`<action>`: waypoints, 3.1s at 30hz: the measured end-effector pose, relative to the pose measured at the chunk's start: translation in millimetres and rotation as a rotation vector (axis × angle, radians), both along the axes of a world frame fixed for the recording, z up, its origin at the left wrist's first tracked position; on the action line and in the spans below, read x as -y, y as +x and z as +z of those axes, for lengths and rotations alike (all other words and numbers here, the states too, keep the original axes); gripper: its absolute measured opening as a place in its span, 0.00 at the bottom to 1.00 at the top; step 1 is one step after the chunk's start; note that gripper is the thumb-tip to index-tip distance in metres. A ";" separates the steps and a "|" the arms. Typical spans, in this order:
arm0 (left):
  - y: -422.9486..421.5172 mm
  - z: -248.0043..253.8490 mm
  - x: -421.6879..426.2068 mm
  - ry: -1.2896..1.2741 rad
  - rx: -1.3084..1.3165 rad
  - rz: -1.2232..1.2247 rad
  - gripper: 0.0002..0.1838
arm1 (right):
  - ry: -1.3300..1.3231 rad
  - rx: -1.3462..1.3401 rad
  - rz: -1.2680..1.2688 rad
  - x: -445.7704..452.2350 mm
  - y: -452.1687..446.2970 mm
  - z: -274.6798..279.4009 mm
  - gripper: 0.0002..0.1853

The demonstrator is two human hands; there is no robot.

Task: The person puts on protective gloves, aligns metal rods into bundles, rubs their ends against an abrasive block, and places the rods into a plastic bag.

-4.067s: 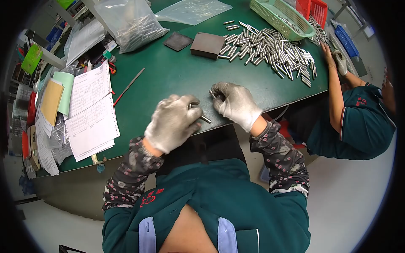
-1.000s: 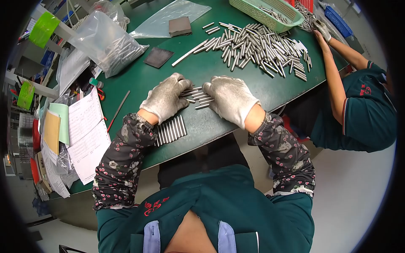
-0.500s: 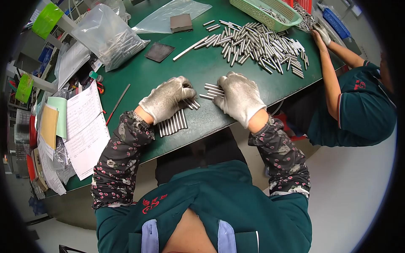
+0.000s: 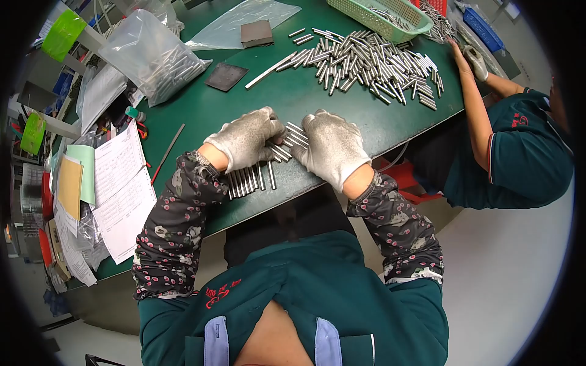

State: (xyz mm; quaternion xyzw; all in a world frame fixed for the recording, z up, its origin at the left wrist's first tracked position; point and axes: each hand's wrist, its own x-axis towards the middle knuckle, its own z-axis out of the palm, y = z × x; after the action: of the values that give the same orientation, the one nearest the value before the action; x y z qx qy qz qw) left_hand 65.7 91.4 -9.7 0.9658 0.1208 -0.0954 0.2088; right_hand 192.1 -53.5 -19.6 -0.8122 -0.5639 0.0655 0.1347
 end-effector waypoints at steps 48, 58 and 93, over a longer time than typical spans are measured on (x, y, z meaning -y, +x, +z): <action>-93.0 -3.6 1.2 0.104 0.221 0.729 0.16 | -0.108 0.445 0.581 -41.0 -60.1 5.5 0.08; -158.8 -21.4 27.3 0.102 0.189 0.889 0.19 | -0.111 0.155 0.520 -48.6 -55.8 4.3 0.11; -142.4 -14.3 53.5 0.061 0.094 0.732 0.34 | 0.507 -0.219 0.307 -24.0 20.1 0.0 0.10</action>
State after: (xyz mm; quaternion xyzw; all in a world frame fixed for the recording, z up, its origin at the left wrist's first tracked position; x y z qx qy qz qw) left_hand -76.7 37.8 -24.1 0.8676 0.4514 0.0339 0.2056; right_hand 212.3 -29.5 -19.6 -0.6461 -0.6605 0.0292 0.3813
